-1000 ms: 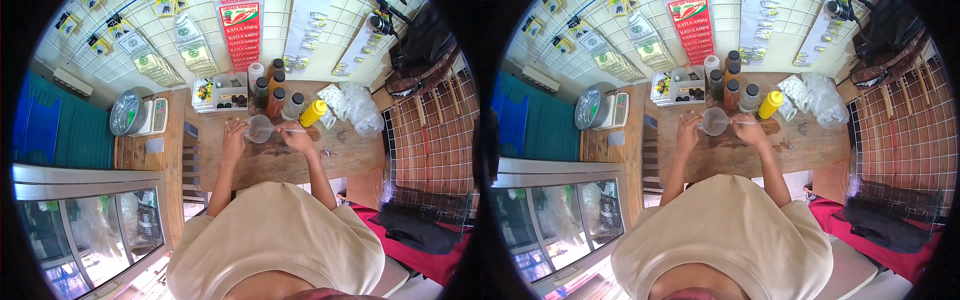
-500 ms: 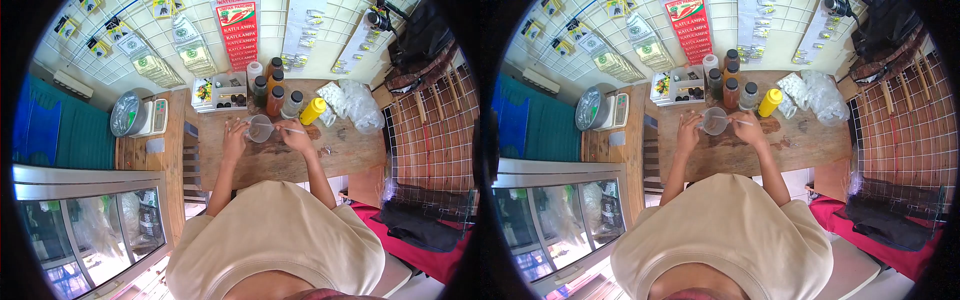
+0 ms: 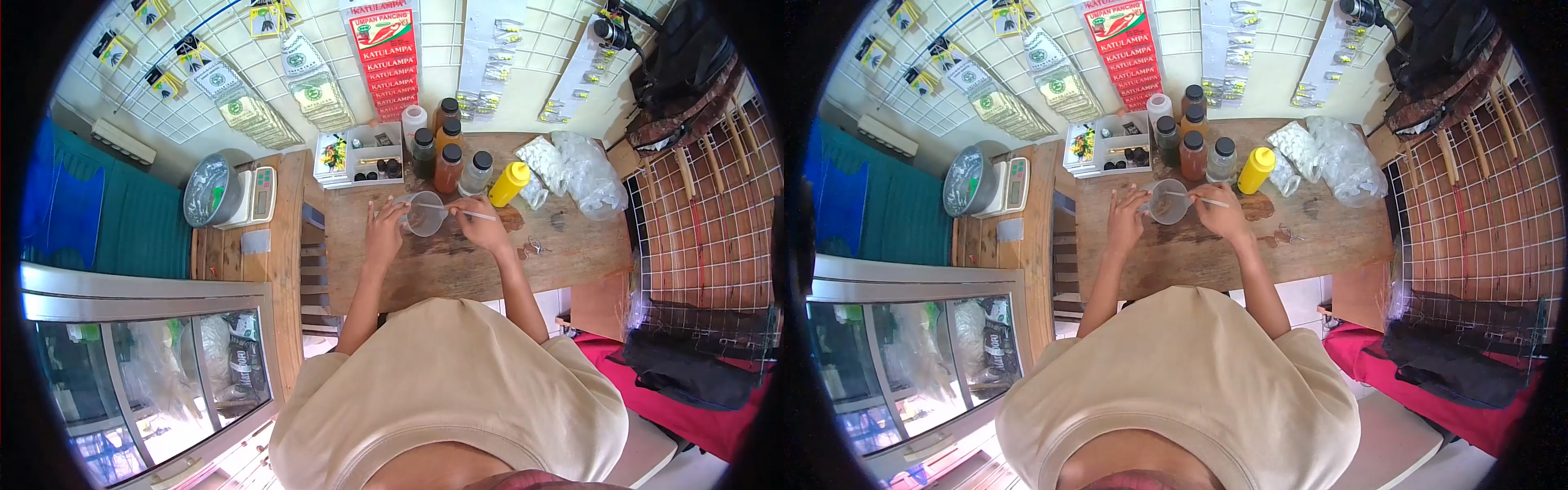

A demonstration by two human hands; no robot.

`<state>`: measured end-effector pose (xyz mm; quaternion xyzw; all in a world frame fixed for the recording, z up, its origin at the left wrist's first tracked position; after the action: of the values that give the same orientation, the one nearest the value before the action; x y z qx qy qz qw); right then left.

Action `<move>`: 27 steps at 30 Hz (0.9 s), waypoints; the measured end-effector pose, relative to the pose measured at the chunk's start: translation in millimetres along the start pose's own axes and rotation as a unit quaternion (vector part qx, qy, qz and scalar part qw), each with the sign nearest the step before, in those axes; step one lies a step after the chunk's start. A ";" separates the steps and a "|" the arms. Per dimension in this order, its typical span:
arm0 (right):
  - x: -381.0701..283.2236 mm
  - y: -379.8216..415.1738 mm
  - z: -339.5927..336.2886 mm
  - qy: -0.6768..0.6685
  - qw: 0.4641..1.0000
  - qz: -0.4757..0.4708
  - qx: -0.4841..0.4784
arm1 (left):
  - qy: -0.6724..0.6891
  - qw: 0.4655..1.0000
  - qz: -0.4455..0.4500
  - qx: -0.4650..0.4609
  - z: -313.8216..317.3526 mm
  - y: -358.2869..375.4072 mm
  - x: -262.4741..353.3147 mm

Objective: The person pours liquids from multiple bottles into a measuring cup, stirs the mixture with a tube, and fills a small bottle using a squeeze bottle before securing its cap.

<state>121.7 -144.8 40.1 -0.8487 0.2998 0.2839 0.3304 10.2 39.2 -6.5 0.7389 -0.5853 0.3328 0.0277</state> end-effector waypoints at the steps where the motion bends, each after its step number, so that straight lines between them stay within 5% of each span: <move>1: 3.6 1.1 1.2 -0.007 0.999 0.016 -0.039 | -0.001 1.000 0.000 0.000 0.4 0.5 -0.8; 11: 4.9 4.9 2.0 -0.029 0.992 0.073 -0.098 | 0.017 1.000 -0.006 0.004 -3.2 1.2 3.4; 15: 2.6 2.7 -2.1 -0.010 0.998 0.051 -0.030 | 0.020 1.000 -0.011 0.006 -2.8 1.6 2.1; 18: 6.9 7.2 5.0 -0.060 0.980 0.112 -0.153 | 0.021 1.000 -0.009 0.006 -1.6 2.3 1.0; 20: -0.7 4.9 -2.5 0.008 0.999 0.032 -0.007 | 0.021 1.000 -0.013 0.006 0.2 3.0 -1.2; 21: 2.3 4.9 -2.5 0.008 0.999 0.032 -0.008 | 0.021 1.000 -0.014 0.006 -0.1 3.2 -1.1; 24: 11.2 9.0 8.5 -0.070 0.982 0.083 -0.152 | 0.025 1.000 -0.017 0.004 -0.2 4.1 -0.8; 27: 6.5 5.2 0.9 0.008 1.000 0.012 -0.027 | 0.024 1.000 -0.017 0.002 -0.7 3.3 -1.0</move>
<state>122.1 -149.3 33.1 -0.8557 0.3051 0.2894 0.3014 6.9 39.3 -7.6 0.7407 -0.5710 0.3509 0.0458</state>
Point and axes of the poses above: each hand's wrist, its own y-axis away from the middle knuckle, its own z-axis out of the palm, x = y × z, the point moved 4 cm from there along -y, towards the middle knuckle, and after that the axes turned 6 degrees about x, right-handed, at the moved point
